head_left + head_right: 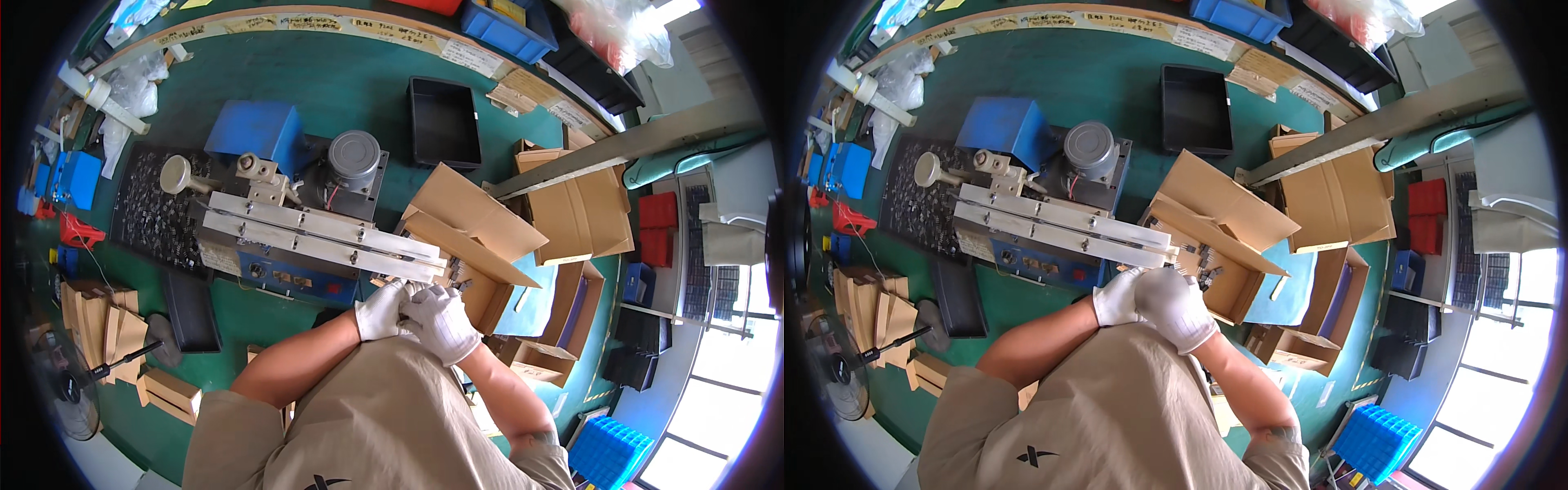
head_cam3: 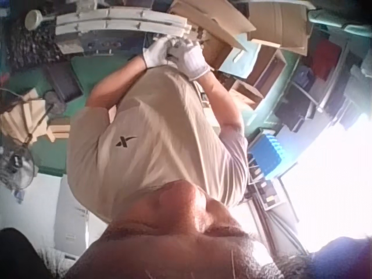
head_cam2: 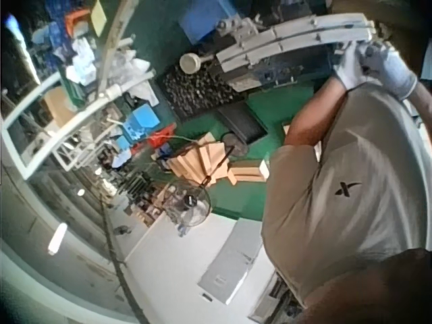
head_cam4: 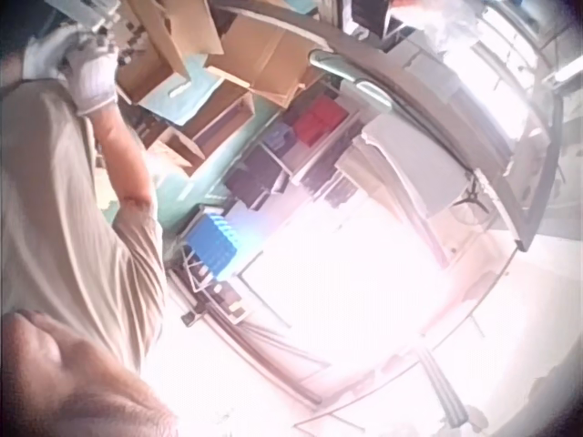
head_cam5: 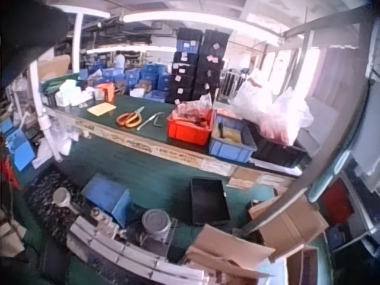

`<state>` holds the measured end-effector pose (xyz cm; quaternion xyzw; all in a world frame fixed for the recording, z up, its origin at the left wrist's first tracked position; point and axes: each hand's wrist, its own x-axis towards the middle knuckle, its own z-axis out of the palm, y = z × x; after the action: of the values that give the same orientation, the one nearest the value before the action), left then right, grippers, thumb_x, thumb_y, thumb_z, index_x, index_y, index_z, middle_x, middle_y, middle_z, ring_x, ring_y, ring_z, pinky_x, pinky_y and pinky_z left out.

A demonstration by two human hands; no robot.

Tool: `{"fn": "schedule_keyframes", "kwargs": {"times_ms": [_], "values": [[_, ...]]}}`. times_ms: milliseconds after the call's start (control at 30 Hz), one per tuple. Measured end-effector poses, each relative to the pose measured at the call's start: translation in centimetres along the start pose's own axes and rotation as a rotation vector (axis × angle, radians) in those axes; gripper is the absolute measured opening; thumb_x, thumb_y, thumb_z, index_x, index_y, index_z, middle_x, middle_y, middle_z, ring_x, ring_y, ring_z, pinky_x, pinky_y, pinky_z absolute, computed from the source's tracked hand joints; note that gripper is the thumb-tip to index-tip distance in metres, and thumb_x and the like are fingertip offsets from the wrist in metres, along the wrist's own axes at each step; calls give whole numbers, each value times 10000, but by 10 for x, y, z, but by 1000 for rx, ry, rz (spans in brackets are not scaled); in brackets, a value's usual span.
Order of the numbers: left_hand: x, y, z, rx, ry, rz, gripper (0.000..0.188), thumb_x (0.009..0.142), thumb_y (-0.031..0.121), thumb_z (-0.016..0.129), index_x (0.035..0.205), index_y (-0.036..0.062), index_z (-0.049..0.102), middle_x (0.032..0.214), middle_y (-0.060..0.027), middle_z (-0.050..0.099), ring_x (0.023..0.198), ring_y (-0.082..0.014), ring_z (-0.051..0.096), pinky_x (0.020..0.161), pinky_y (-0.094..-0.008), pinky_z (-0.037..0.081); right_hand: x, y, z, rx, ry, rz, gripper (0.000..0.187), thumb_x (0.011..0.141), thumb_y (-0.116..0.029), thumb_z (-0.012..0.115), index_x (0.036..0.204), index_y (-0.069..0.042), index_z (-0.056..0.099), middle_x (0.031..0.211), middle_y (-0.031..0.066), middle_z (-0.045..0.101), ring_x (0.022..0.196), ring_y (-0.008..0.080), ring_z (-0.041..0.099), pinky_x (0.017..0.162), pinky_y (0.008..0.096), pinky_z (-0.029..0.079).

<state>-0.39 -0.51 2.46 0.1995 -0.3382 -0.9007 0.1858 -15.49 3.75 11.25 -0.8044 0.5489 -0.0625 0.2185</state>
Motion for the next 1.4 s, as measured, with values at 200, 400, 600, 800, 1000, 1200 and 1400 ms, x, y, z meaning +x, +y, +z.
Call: {"fn": "schedule_keyframes", "kwargs": {"times_ms": [200,400,600,800,1000,1200,1400], "values": [[13,-20,-11,-808,96,-161,535,1055,502,321,1338,88,506,1286,-175,621,1088,-343,654,963,-467,518,-5,14,-32,326,246,173,89,779,-46,703,861,-75,721,862,112,680,868,310,631,787,414,509],[8,-24,-21,-801,149,-168,507,1057,494,339,1327,103,514,1232,-169,649,1082,-305,665,919,-461,544,5,29,-41,260,555,211,161,831,45,631,970,-30,657,936,142,671,887,322,636,827,387,511],[4,-28,-23,-823,144,-146,558,1056,521,313,1378,96,477,1239,-167,644,1074,-303,668,908,-459,551,11,25,-34,267,592,187,154,820,55,631,947,-28,658,940,145,669,888,332,640,828,389,515],[-2,-30,-26,-773,136,-139,573,1070,500,231,1411,93,447,1244,-167,641,1112,-306,648,949,-478,523,16,15,-24,304,633,177,226,779,81,667,961,-52,657,927,134,659,871,330,634,801,389,518],[-4,-32,-26,-773,199,-145,564,1073,472,249,1394,72,482,1247,-178,637,1130,-328,631,986,-484,497,13,18,-28,375,687,233,404,788,20,760,1178,-63,693,982,83,677,831,200,622,796,310,520],[-14,-26,-28,-480,365,-237,502,1058,430,407,1339,36,538,1165,-144,667,1059,-286,663,920,-431,542,-45,114,20,311,209,576,557,849,-204,760,1341,-34,562,1157,203,641,983,320,643,885,393,530],[-17,-50,-34,156,661,-347,382,1001,326,594,1288,73,582,1068,-78,690,872,-196,687,806,-324,551,-53,146,70,-133,-343,665,1077,676,-243,872,1521,-13,247,1485,232,358,1232,399,524,1012,449,505]]}}
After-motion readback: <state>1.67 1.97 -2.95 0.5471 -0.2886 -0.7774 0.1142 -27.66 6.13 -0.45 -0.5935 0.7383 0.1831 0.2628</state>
